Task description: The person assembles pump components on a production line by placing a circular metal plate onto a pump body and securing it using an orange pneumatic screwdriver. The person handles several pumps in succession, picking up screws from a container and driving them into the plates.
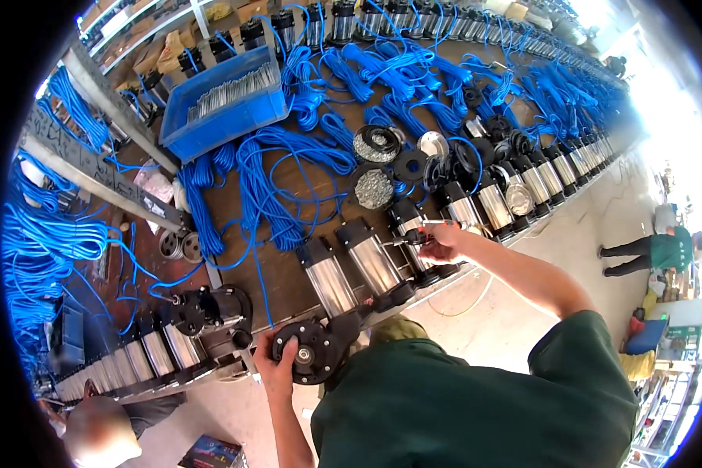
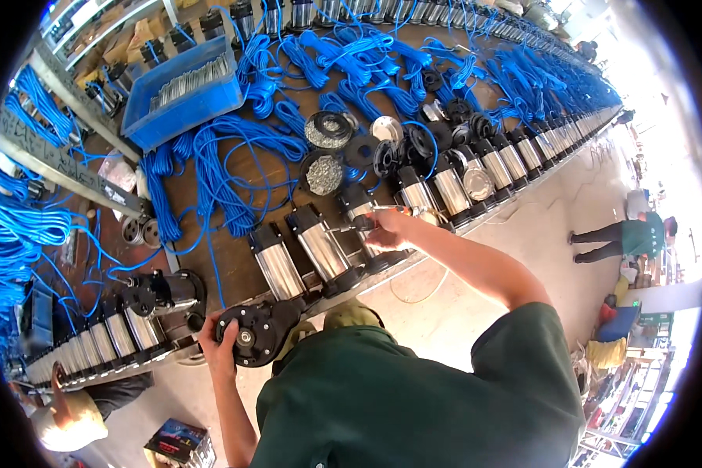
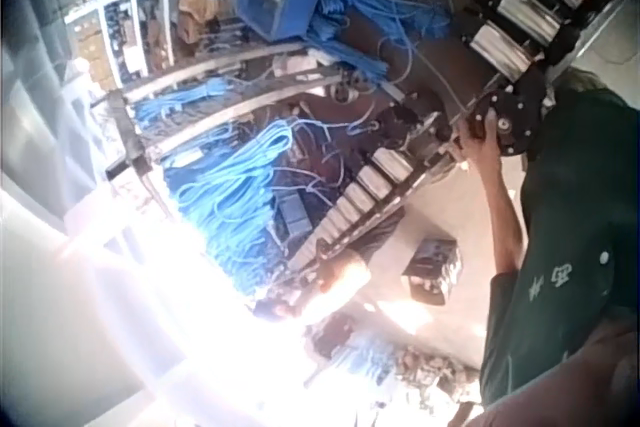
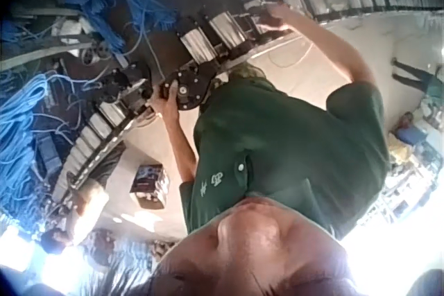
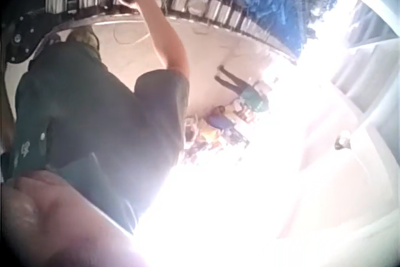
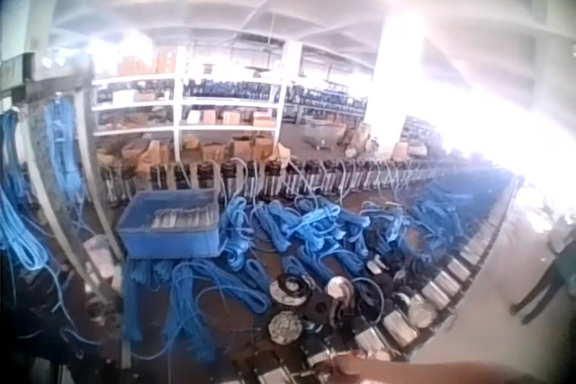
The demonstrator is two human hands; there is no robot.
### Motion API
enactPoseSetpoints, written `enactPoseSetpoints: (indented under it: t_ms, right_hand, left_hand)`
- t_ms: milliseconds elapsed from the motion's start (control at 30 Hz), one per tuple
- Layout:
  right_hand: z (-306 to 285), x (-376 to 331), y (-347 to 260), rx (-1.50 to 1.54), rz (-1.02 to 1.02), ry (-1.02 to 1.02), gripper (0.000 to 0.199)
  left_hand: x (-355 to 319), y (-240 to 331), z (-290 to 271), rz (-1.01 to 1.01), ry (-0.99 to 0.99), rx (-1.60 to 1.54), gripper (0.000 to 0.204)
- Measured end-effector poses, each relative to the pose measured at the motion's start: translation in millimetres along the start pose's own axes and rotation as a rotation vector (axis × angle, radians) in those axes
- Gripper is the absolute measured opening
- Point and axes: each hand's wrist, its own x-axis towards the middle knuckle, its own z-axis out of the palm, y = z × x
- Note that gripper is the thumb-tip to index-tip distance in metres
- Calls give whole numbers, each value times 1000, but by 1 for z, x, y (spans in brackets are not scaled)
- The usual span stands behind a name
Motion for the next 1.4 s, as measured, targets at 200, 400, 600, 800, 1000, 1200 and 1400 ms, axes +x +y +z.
enactPoseSetpoints:
  t_ms: [200,400,600,800,1000,1200,1400]
  right_hand:
    - [-23,-23,-107,-627,-833,228,25]
    - [-33,104,-205,-1086,-834,724,48]
    - [-38,84,-211,-643,-1054,890,49]
    - [26,-65,-119,-190,-1400,440,28]
    - [150,-159,56,-277,-916,-610,37]
    - [211,-158,118,-274,-716,-859,35]
    - [217,-158,107,-1006,-1472,-450,39]
  left_hand:
    - [-11,15,-6,97,20,165,59]
    - [-14,22,-7,171,125,321,62]
    - [-32,35,-28,205,320,241,43]
    - [-47,30,-31,258,351,180,48]
    - [-57,52,-18,495,52,570,120]
    - [-71,44,-3,550,115,586,113]
    - [-73,34,-2,481,211,685,115]
